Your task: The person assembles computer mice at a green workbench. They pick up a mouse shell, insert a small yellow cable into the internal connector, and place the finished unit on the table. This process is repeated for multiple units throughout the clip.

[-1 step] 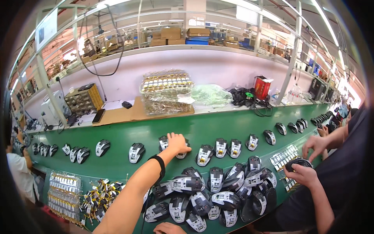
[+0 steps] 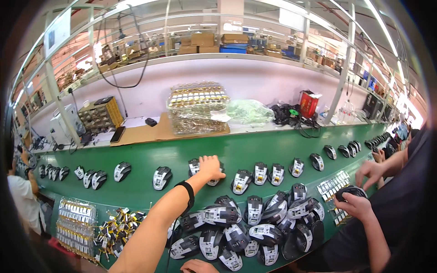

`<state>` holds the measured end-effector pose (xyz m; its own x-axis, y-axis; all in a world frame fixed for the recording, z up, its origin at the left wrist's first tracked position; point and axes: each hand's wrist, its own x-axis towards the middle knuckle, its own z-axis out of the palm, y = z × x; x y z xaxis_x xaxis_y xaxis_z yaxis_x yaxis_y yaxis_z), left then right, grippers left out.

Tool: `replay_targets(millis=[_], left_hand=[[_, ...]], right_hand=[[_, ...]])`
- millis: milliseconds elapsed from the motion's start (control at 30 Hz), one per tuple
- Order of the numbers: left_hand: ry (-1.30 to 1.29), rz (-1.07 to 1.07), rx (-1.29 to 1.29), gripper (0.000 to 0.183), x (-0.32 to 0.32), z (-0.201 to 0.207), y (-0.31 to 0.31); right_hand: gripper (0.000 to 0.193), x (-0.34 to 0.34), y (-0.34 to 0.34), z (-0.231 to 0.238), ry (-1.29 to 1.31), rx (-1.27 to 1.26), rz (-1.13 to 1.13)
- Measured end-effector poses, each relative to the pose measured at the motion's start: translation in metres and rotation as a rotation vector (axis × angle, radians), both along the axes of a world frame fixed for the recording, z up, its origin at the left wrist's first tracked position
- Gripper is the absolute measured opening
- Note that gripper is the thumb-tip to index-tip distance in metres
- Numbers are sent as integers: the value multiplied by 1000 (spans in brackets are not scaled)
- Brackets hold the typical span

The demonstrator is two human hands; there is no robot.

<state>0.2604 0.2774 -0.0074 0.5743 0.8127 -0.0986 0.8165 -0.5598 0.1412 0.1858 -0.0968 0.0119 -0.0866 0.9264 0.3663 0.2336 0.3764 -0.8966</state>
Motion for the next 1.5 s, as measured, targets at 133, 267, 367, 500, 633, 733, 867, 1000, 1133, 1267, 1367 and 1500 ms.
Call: replay_targets(millis=[133, 267, 367, 500, 633, 733, 867, 1000, 1133, 1267, 1367, 1500], left_hand=[[-442, -73, 122, 69, -29, 30, -22], [-1185, -11, -213, 50, -74, 87, -37], [-1650, 74, -962, 42, -124, 148, -88], [-1812, 165, -486, 49, -166, 144, -87], [-1142, 121, 694, 64, -192, 109, -93], [-866, 49, 1025, 68, -210, 84, -88], [-864, 43, 890, 71, -210, 70, -97], [-1212, 239, 588, 72, -219, 96, -109], [-1591, 258, -56, 79, -298, 94, -124], [-2209, 225, -501, 64, -409, 89, -206], [-2315, 304, -479, 64, -436, 60, -276], [-2324, 520, -638, 60, -421, 26, -311]], right_hand=[[7, 0, 6, -12, 13, -102, 88], [24, -4, 20, -61, 345, -495, 63], [46, -30, 64, 2, 738, -353, 18], [39, -69, 90, 1, 743, -506, 282], [27, -84, 84, 4, 636, -483, 189], [25, -94, 72, 11, 592, -497, 141], [24, -91, 74, 6, 541, -530, 168], [28, -93, 68, -6, 597, -483, 280], [32, -65, 68, 19, 13, -306, 380], [30, -55, 93, 34, -424, -259, 340], [20, -88, 117, 47, -610, -37, 293], [15, -130, 161, 25, -631, 133, 264]])
